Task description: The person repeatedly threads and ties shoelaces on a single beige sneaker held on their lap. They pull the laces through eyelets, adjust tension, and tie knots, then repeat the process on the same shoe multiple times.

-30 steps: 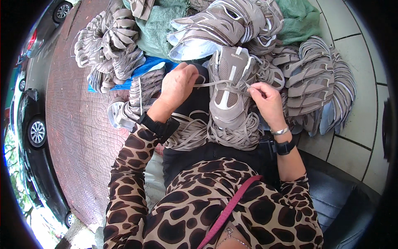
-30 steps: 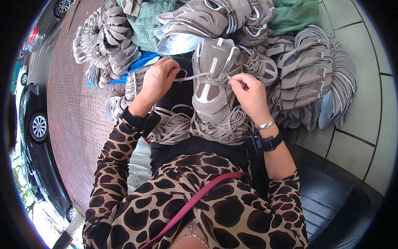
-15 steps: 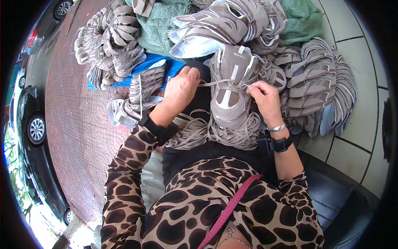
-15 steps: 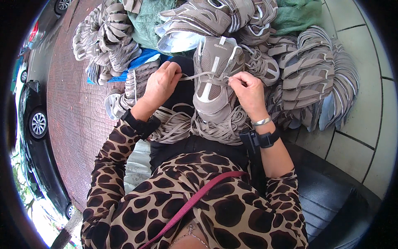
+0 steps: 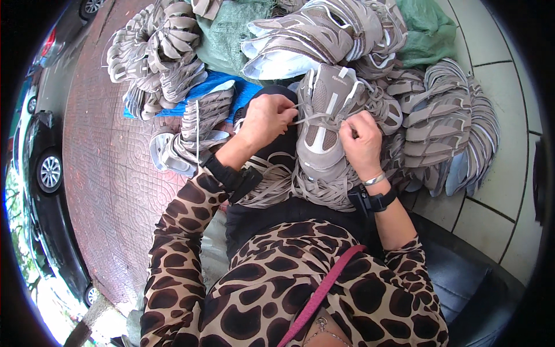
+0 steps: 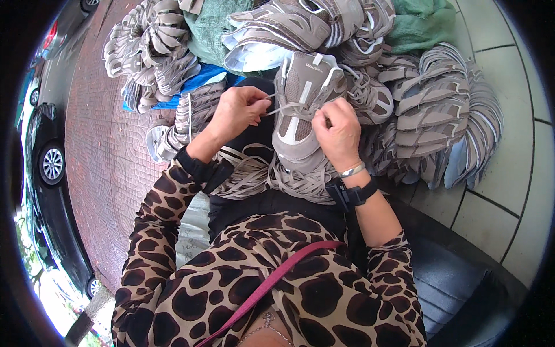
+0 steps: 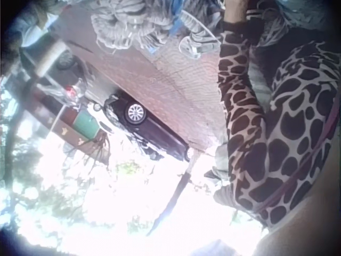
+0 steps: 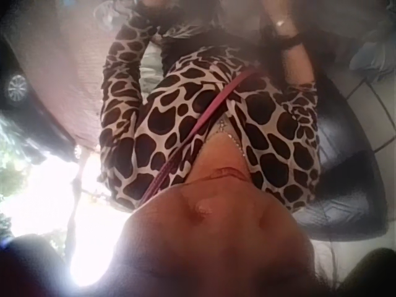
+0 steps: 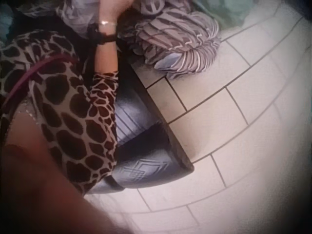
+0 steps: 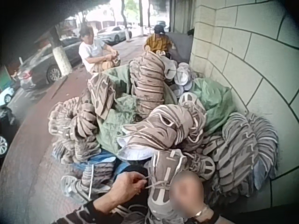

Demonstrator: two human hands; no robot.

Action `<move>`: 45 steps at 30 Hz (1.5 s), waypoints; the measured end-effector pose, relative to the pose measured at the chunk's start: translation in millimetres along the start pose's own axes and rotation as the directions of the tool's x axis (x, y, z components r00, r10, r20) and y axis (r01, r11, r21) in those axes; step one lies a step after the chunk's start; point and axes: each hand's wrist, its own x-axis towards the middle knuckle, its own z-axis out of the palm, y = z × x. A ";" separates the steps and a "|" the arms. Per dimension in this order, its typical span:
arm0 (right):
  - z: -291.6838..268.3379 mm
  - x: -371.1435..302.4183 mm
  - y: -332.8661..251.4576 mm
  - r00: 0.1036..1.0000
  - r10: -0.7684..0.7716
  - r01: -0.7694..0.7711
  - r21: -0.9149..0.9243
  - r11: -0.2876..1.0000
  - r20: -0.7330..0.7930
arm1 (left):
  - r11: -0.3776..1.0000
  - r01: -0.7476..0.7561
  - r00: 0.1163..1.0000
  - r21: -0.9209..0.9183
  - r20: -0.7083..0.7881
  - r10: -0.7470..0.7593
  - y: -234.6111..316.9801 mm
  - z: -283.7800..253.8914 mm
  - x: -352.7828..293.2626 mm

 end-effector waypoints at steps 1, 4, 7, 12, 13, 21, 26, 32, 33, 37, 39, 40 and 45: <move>0.8 -0.9 2.4 0.990 0.140 -0.142 0.128 0.982 0.026 | 0.999 0.019 1.000 0.029 -0.003 -0.019 1.2 2.1 1.1; 3.3 -4.0 13.4 0.954 0.281 -0.300 0.257 0.919 0.107 | 0.963 -0.187 0.980 0.196 -0.032 0.197 -10.9 7.7 -1.0; 0.4 2.7 -3.8 0.998 -0.047 0.048 -0.008 0.999 0.040 | 0.957 -0.179 0.976 0.229 -0.080 0.202 -8.3 10.9 -3.8; 3.3 2.0 -3.8 0.999 0.010 -0.012 0.034 0.999 0.049 | 0.931 -0.174 0.967 0.321 -0.121 0.222 -3.2 17.1 -4.2; 3.6 1.8 -3.2 0.995 0.080 -0.085 0.082 0.993 0.061 | 0.930 -0.172 0.966 0.324 -0.129 0.223 -3.0 18.1 -4.2; -7.9 9.8 0.2 0.979 -0.015 0.042 -0.128 0.991 0.204 | 0.814 -0.254 0.930 0.523 -0.100 0.355 3.9 29.1 4.0; -48.9 62.0 -13.4 0.823 -0.404 0.502 -0.176 0.847 0.399 | 0.289 -0.538 0.671 0.792 0.194 0.716 18.1 2.3 14.5; -49.0 96.4 1.8 0.558 -0.364 0.568 -0.023 0.823 0.746 | 0.171 -0.813 0.541 0.556 0.614 0.575 29.1 -19.6 51.2; -46.9 92.5 4.2 0.565 -0.383 0.576 -0.017 0.817 0.731 | 0.174 -0.816 0.551 0.551 0.650 0.523 29.6 -16.3 53.5; -45.3 81.0 6.8 0.622 -0.332 0.521 -0.058 0.852 0.709 | 0.235 -0.816 0.572 0.528 0.684 0.452 30.4 -5.6 56.9; -42.0 78.7 2.2 0.646 -0.255 0.499 -0.145 0.854 0.720 | 0.298 -0.759 0.651 0.579 0.661 0.374 35.8 -1.2 56.7; -36.0 77.7 -0.2 0.652 -0.217 0.511 -0.209 0.834 0.727 | 0.291 -0.732 0.682 0.616 0.658 0.321 37.7 1.0 56.6; -12.8 84.6 -11.0 0.589 0.112 0.438 -0.432 0.788 0.800 | 0.319 -0.702 0.707 0.637 0.676 0.205 58.4 2.4 53.3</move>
